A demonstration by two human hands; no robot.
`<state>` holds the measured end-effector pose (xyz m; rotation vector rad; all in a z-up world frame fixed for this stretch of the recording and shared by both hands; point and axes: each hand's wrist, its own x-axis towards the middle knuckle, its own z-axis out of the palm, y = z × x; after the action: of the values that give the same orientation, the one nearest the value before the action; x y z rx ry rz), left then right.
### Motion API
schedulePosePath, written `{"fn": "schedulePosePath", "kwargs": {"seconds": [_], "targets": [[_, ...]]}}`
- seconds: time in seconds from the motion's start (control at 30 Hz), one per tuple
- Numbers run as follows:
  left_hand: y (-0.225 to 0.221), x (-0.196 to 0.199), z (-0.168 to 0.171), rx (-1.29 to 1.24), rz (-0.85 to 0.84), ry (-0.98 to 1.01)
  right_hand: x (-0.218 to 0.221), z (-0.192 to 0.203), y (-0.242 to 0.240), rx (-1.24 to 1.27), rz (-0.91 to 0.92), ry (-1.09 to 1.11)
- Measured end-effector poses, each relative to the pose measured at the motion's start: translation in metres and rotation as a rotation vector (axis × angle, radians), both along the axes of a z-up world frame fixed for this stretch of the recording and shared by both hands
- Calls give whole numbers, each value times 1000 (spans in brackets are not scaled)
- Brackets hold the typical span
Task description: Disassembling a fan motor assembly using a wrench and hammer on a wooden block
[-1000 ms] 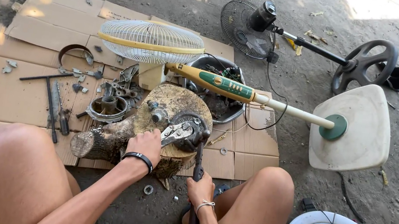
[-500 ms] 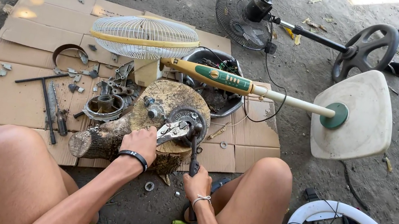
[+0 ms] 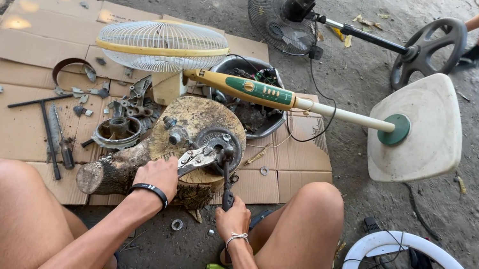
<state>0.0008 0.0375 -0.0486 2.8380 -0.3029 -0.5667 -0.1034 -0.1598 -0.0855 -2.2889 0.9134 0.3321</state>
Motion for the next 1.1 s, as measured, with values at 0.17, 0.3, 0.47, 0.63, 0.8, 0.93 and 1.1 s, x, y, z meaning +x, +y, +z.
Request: {"fn": "schedulePosePath", "kwargs": {"seconds": [0.17,0.3,0.47,0.63,0.8,0.93,1.1], "targets": [[-5,-5,5,-21,35,22,-4,3,-11,33,-58,-48],[-13,-15,43,10,38,-20,-11,86,12,287,-248,-21],[-14,-18,50,8,19,-13,-22,74,9,521,-420,-65],[-13,-18,50,21,15,7,-28,74,6,781,-539,-89],[-12,-17,56,-18,54,52,-25,72,10,817,-508,-84],[-12,-14,47,-6,35,59,-17,74,12,819,-533,-105],[-12,-10,47,-12,15,15,-13,79,15,690,-461,-90]]}}
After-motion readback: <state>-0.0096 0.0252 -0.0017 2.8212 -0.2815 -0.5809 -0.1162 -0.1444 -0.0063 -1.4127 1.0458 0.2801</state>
